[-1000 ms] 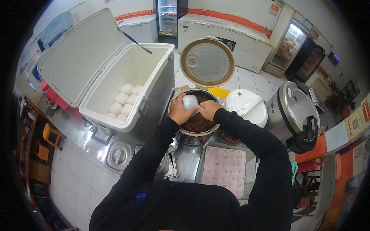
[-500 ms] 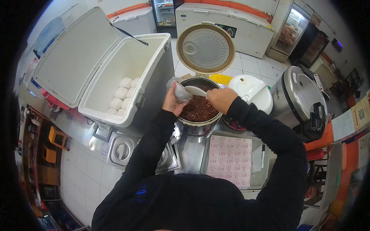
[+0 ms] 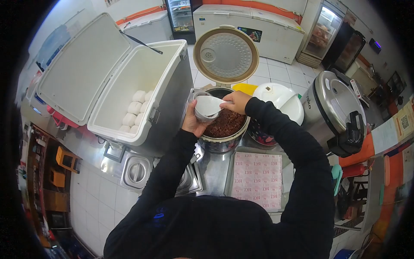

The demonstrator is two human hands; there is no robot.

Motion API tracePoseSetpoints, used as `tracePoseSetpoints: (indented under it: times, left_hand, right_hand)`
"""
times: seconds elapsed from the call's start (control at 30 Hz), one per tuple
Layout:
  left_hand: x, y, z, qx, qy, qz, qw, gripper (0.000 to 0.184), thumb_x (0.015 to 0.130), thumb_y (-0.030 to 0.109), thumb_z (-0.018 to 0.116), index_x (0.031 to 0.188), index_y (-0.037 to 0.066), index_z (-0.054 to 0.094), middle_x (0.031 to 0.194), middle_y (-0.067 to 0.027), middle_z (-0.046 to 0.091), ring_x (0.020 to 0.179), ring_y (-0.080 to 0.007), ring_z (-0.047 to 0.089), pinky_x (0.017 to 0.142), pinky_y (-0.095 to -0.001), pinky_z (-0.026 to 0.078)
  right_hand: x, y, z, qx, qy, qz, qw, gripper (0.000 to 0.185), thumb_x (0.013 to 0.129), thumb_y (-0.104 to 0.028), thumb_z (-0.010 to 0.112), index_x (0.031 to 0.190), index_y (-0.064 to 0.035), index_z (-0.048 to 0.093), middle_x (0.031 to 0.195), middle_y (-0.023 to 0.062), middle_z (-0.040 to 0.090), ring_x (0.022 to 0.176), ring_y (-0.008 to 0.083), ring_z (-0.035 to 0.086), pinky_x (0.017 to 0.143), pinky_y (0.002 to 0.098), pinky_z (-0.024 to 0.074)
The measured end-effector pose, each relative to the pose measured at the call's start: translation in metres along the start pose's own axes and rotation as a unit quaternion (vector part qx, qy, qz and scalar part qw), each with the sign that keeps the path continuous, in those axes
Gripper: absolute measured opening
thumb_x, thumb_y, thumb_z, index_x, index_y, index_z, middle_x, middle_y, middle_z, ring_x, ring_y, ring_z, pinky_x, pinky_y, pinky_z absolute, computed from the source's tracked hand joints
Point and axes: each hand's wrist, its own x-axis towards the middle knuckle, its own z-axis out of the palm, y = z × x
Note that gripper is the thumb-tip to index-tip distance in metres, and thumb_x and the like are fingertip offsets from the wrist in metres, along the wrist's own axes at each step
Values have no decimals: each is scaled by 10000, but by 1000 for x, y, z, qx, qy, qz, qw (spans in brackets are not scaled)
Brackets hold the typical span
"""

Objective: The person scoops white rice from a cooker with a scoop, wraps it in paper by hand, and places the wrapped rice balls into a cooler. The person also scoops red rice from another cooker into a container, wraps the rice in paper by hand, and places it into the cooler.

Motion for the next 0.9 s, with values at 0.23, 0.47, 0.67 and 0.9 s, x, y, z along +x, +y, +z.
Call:
tracePoseSetpoints:
  times: [0.23, 0.47, 0.67, 0.9]
  left_hand:
    - [-6, 9, 2, -44, 20, 89, 995, 619, 846, 535, 513, 1275, 93, 458, 1243, -116, 530, 1150, -282, 522, 958, -463, 449]
    - [-47, 20, -14, -45, 22, 108, 993, 620, 863, 555, 460, 1280, 96, 455, 1248, -107, 531, 1142, -279, 528, 947, -478, 450]
    - [-111, 14, -24, -15, 63, 98, 993, 687, 857, 610, 441, 1329, 112, 419, 1298, -101, 501, 1187, -277, 497, 984, -460, 419]
    - [-159, 8, -49, -41, 90, 74, 992, 701, 820, 588, 549, 1307, 94, 446, 1268, -90, 532, 1165, -267, 515, 997, -440, 405]
  right_hand:
    - [15, 14, -34, 178, -4, 77, 981, 346, 907, -367, 551, 859, -49, 678, 607, 8, 572, 593, 95, 545, 586, 279, 443]
    - [17, 14, -7, -219, -18, 141, 965, 359, 853, -379, 558, 889, -42, 678, 805, 181, 660, 771, 341, 633, 728, 425, 487]
    - [30, -2, 59, -273, -57, 82, 957, 330, 864, -356, 535, 875, -58, 678, 834, 200, 656, 809, 357, 637, 750, 447, 498]
    - [25, 2, 74, -110, -80, 84, 987, 337, 868, -360, 544, 952, -68, 691, 843, 194, 663, 813, 353, 639, 758, 423, 500]
